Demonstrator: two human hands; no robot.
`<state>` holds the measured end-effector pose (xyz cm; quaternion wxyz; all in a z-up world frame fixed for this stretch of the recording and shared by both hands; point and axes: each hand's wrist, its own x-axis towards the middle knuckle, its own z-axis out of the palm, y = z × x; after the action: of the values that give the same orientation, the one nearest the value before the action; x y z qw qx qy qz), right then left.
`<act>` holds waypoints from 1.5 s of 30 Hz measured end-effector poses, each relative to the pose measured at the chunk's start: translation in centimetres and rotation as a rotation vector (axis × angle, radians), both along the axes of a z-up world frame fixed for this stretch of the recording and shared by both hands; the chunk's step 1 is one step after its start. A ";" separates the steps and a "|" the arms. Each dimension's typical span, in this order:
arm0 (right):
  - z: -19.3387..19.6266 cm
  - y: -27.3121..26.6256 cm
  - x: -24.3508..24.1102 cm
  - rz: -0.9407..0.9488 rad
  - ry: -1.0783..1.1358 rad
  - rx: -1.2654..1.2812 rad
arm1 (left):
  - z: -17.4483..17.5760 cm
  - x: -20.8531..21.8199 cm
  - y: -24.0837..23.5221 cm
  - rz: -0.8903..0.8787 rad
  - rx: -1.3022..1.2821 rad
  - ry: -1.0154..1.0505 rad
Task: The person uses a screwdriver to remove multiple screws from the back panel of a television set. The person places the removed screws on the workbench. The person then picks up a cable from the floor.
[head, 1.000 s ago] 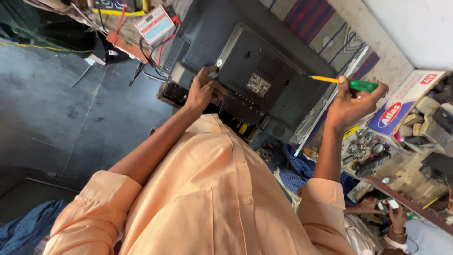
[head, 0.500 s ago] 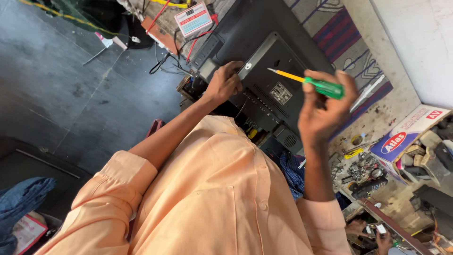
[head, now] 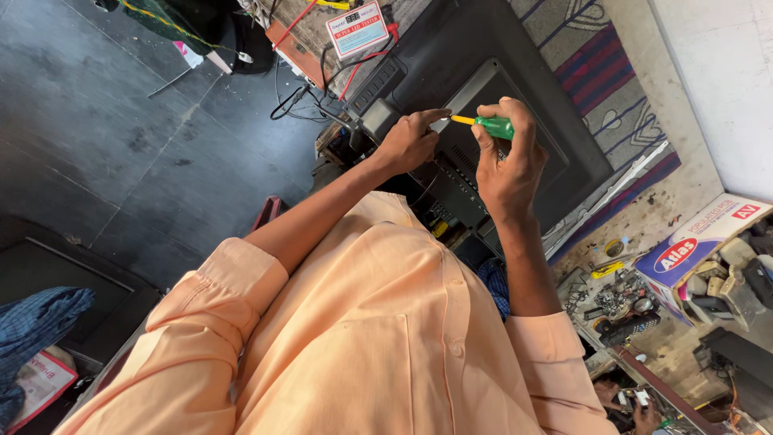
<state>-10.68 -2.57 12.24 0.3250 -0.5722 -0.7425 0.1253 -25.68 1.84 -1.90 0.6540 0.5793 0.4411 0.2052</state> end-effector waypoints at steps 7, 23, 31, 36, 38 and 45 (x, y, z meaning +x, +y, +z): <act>1.3 0.0 0.3 0.038 0.072 -0.071 | -0.9 0.1 0.4 -0.044 0.005 -0.010; 0.7 0.0 -0.8 -0.176 -0.183 0.012 | 5.6 -0.2 5.1 -0.101 0.561 -0.331; 7.2 0.2 -1.3 0.003 -0.277 -0.011 | 4.0 0.6 6.5 -0.155 0.916 -0.407; 8.4 1.3 -1.4 -0.258 -0.583 -0.431 | 3.5 0.7 7.6 -0.237 0.927 -0.456; 8.5 1.2 -1.0 -0.340 -0.683 -0.531 | 3.7 0.9 7.2 -0.274 0.856 -0.401; 8.9 1.4 -0.3 -0.122 -0.712 -0.255 | 3.5 0.2 8.1 -0.376 0.813 -0.442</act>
<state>-10.99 -1.12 21.17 -0.0200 -0.6590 -0.7518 -0.0097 -25.49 9.93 1.64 0.4788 0.7995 0.0642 0.3571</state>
